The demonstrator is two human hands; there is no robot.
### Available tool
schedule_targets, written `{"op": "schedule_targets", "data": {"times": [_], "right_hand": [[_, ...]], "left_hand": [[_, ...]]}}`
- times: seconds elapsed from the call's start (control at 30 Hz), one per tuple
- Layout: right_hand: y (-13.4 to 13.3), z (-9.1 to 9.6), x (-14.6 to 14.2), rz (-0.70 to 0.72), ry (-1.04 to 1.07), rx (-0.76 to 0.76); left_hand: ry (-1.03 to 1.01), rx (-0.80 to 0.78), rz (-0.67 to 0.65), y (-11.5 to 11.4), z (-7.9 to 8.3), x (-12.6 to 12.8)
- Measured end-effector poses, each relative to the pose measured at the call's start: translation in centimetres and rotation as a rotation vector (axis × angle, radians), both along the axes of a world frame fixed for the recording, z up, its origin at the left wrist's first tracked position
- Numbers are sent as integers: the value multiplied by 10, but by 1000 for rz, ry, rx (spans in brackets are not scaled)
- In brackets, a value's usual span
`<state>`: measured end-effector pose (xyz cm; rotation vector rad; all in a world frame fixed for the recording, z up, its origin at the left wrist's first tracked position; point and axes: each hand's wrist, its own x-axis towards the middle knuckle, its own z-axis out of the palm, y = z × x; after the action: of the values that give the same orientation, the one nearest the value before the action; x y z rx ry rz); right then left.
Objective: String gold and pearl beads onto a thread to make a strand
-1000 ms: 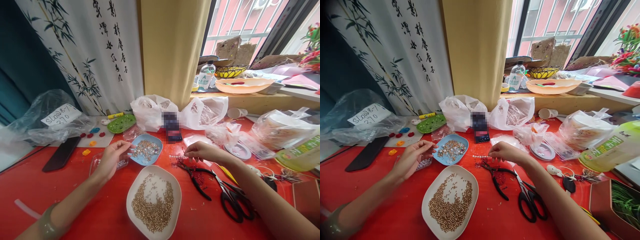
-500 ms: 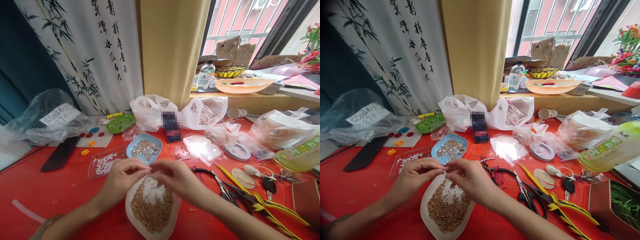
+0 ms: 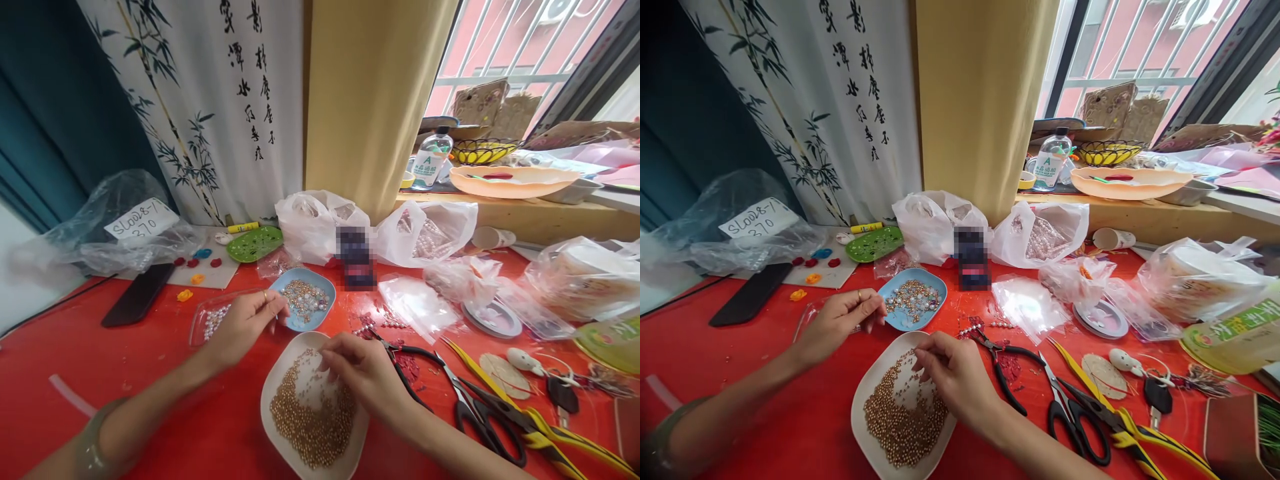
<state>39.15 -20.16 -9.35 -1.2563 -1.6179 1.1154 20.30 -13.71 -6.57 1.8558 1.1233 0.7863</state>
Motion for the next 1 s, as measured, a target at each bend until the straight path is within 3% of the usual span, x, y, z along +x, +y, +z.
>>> {"op": "schedule_targets", "data": {"times": [0.1, 0.3, 0.53, 0.67, 0.83, 1.0], "right_hand": [[1, -6, 0, -5, 6, 20], [3, -11, -1, -34, 45, 83], [2, -12, -5, -134, 188, 21], [2, -11, -7, -168, 241, 17], [2, -12, -6, -168, 258, 21], [3, -11, -5, -147, 239, 7]], "left_hand": [[136, 60, 10, 10, -2, -5], [298, 136, 149, 34, -3, -15], [308, 109, 76, 38, -13, -12], [425, 257, 47, 47, -19, -3], [658, 455, -95, 67, -25, 11], [784, 476, -143, 75, -27, 22]]}}
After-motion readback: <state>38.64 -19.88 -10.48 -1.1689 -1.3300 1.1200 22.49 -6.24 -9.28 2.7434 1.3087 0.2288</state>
